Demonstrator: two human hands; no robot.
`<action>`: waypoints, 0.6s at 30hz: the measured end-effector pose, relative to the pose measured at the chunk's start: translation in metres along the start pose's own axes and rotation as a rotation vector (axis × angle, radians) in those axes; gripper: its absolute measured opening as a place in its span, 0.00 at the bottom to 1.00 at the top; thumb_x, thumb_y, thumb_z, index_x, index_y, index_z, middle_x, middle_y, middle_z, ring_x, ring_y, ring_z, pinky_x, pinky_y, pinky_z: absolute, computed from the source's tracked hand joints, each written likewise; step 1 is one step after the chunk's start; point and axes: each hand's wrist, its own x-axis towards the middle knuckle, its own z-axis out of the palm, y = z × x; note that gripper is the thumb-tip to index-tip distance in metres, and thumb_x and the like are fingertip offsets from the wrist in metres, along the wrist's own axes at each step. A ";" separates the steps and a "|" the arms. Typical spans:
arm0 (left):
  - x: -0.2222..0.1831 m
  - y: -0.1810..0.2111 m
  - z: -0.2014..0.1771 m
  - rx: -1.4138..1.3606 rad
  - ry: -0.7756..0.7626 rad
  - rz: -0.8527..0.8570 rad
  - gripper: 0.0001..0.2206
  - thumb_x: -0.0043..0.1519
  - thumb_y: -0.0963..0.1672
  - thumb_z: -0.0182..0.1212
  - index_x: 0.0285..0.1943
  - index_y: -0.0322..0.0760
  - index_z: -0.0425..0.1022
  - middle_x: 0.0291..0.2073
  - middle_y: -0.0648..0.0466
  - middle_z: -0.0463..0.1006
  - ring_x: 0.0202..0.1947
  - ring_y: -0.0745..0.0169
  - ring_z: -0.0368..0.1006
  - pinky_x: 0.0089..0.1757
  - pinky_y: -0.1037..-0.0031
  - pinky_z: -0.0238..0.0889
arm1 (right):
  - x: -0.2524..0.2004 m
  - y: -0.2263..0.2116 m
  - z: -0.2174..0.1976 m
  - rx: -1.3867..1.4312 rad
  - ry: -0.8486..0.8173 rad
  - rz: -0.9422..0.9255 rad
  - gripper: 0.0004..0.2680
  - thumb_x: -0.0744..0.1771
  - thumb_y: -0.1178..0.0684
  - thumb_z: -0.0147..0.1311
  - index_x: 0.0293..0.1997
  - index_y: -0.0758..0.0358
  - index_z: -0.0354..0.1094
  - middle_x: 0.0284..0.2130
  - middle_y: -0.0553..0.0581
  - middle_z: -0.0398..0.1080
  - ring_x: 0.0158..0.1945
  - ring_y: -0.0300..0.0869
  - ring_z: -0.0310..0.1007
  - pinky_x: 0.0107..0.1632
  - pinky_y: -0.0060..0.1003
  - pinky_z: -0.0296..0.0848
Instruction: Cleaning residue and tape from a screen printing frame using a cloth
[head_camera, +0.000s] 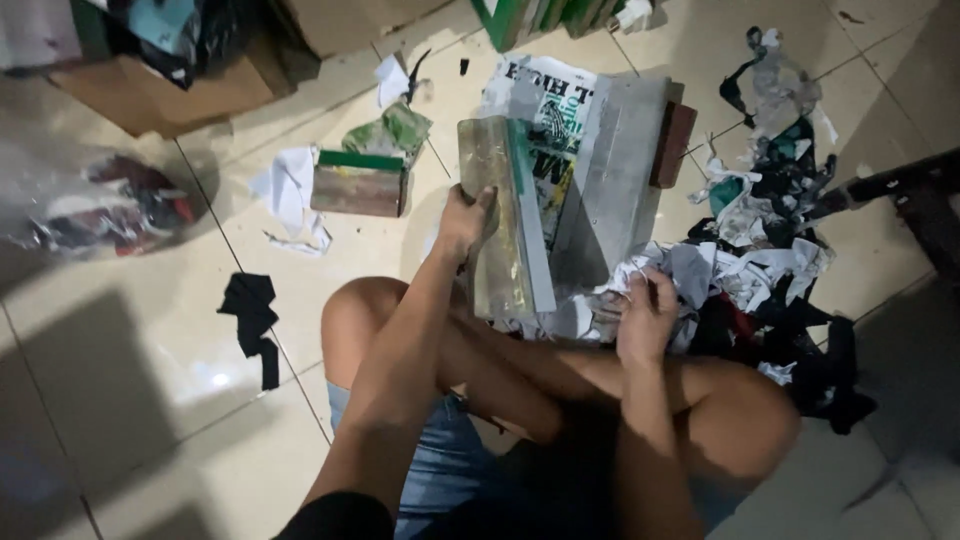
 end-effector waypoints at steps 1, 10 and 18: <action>0.001 -0.003 0.001 -0.011 0.002 -0.008 0.37 0.70 0.53 0.56 0.79 0.22 0.48 0.73 0.28 0.58 0.74 0.26 0.54 0.67 0.36 0.52 | -0.013 -0.033 0.009 -0.012 -0.006 0.000 0.08 0.71 0.57 0.55 0.55 0.63 0.64 0.45 0.56 0.61 0.42 0.38 0.67 0.41 0.32 0.78; 0.019 -0.009 0.006 0.048 -0.033 -0.074 0.33 0.73 0.51 0.47 0.85 0.40 0.37 0.76 0.30 0.53 0.76 0.28 0.49 0.68 0.37 0.48 | 0.013 -0.141 0.083 -0.532 -0.418 -0.164 0.09 0.69 0.59 0.57 0.54 0.68 0.73 0.44 0.66 0.71 0.44 0.48 0.76 0.38 0.41 0.78; -0.002 0.001 0.025 0.007 -0.105 0.017 0.32 0.73 0.49 0.48 0.84 0.39 0.41 0.77 0.32 0.53 0.77 0.29 0.48 0.70 0.37 0.44 | 0.088 -0.050 0.162 -0.908 -0.678 -0.311 0.10 0.67 0.56 0.57 0.53 0.58 0.77 0.47 0.67 0.76 0.51 0.64 0.76 0.48 0.56 0.78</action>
